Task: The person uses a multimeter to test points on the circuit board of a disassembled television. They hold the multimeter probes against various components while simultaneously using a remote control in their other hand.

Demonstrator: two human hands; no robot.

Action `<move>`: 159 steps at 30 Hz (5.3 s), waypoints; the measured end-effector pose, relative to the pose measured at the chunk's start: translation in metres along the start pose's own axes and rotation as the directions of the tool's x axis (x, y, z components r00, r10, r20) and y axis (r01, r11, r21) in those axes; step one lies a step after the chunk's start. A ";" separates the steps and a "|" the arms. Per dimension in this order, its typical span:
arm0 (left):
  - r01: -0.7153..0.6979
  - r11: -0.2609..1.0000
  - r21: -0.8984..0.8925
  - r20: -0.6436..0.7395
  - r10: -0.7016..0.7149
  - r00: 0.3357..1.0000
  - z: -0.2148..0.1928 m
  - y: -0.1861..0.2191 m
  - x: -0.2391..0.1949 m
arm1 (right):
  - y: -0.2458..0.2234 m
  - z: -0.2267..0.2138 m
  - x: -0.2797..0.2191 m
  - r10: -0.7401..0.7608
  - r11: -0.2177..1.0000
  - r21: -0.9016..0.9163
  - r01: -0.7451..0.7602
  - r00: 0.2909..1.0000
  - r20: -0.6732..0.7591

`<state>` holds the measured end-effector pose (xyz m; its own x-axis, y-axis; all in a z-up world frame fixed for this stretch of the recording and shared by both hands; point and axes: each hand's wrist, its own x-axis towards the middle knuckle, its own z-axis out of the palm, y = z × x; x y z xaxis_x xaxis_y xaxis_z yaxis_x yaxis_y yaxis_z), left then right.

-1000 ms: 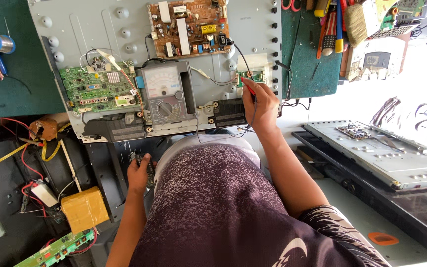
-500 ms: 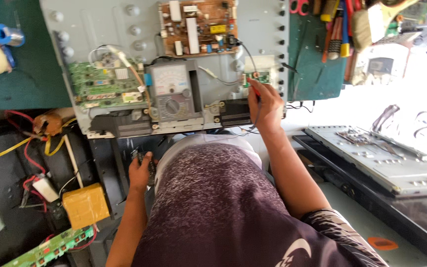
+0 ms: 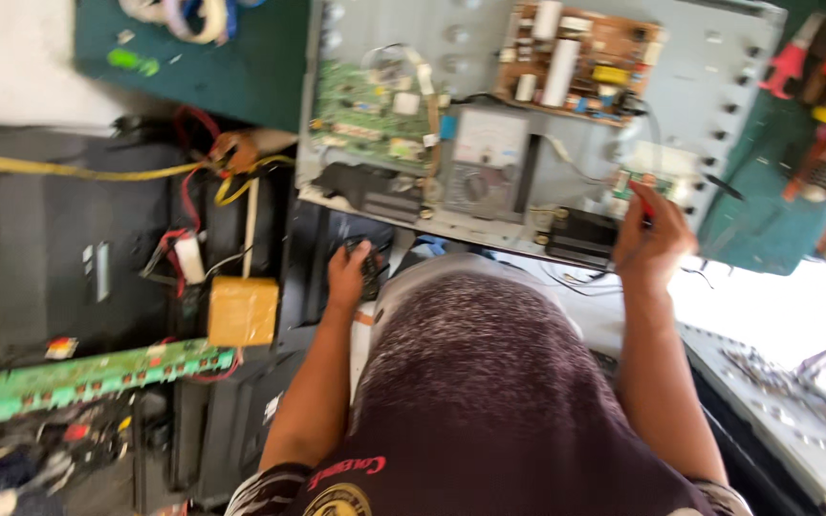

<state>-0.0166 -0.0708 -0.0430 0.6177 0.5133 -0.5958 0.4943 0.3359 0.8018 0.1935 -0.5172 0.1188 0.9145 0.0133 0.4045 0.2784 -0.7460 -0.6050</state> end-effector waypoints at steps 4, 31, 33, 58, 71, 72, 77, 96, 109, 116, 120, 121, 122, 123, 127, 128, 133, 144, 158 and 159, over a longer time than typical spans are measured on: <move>0.106 0.971 -0.216 0.001 -0.109 0.994 -0.002 0.006 0.006 | -0.002 0.000 -0.003 -0.124 0.989 -0.075 0.127 0.992 0.037; 0.103 0.989 0.103 -0.154 -0.087 0.984 -0.008 0.045 0.049 | 0.008 0.010 -0.015 -0.006 0.999 -0.054 0.006 1.000 0.017; 0.050 0.997 0.061 -0.120 -0.042 0.992 -0.007 0.032 0.057 | 0.011 0.010 -0.016 0.005 0.993 -0.119 -0.002 1.000 0.018; -0.015 0.995 0.103 -0.074 0.022 0.997 -0.017 0.009 0.058 | -0.001 0.011 -0.006 0.034 0.997 -0.063 -0.038 0.997 -0.072; 0.045 0.978 0.204 -0.082 -0.028 0.996 -0.018 0.020 0.028 | -0.005 0.013 -0.009 0.123 0.989 -0.068 -0.128 0.990 -0.068; 0.052 0.972 0.227 -0.088 -0.033 0.996 -0.016 0.026 0.025 | -0.006 0.012 -0.008 0.137 0.989 -0.055 -0.141 0.988 -0.069; 0.053 0.976 0.210 -0.081 -0.037 0.996 -0.011 0.023 0.026 | -0.004 0.010 -0.002 0.151 0.987 -0.045 -0.156 0.984 -0.090; 0.095 0.993 0.076 -0.069 -0.089 0.994 -0.004 0.042 0.013 | 0.004 0.016 -0.002 0.315 0.949 0.062 -0.310 0.940 -0.129; 0.044 0.989 0.144 -0.060 -0.036 0.998 -0.010 0.015 0.031 | 0.011 0.017 0.000 0.260 0.965 0.058 -0.255 0.955 -0.140; 0.063 0.986 0.154 -0.069 -0.053 0.996 -0.005 0.033 0.012 | 0.008 0.017 -0.001 0.256 0.966 0.012 -0.256 0.960 -0.114; 0.084 0.980 0.180 -0.078 -0.071 0.994 -0.006 0.039 0.006 | 0.013 0.017 -0.002 0.259 0.966 0.012 -0.260 0.959 -0.112; 0.084 0.980 0.180 -0.078 -0.071 0.994 -0.005 0.038 0.006 | 0.013 0.017 -0.002 0.259 0.966 0.013 -0.259 0.959 -0.113; 0.089 0.983 0.163 -0.077 -0.077 0.994 -0.005 0.038 0.005 | 0.013 0.017 -0.002 0.263 0.965 0.015 -0.263 0.959 -0.109; 0.095 0.985 0.146 -0.077 -0.084 0.994 -0.004 0.038 0.005 | 0.012 0.017 -0.002 0.266 0.964 0.017 -0.266 0.958 -0.105; 0.098 0.984 0.145 -0.080 -0.087 0.993 -0.006 0.030 0.008 | 0.014 0.017 -0.002 0.264 0.965 0.017 -0.264 0.960 -0.095; 0.095 0.989 0.115 -0.072 -0.088 0.994 -0.005 0.028 0.009 | 0.016 0.017 -0.002 0.266 0.964 0.020 -0.265 0.959 -0.098; 0.077 0.993 0.088 -0.069 -0.071 0.995 -0.003 0.037 0.002 | 0.014 0.017 0.000 0.266 0.964 0.009 -0.267 0.958 -0.102; 0.070 0.992 0.108 -0.078 -0.062 0.995 -0.006 0.023 0.009 | 0.010 0.016 0.002 0.289 0.957 -0.001 -0.291 0.950 -0.120; 0.069 0.988 0.140 -0.059 -0.061 0.996 -0.006 0.023 0.006 | -0.007 0.012 0.010 0.279 0.957 -0.033 -0.287 0.949 -0.150; 0.078 0.987 0.143 -0.065 -0.069 0.995 -0.005 0.024 0.004 | -0.007 0.012 0.009 0.272 0.961 -0.002 -0.278 0.943 -0.189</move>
<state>-0.0050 -0.0564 -0.0260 0.5410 0.5388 -0.6458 0.6235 0.2584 0.7379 0.2027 -0.5038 0.1188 0.8831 -0.3164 0.3466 0.0129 -0.7219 -0.6919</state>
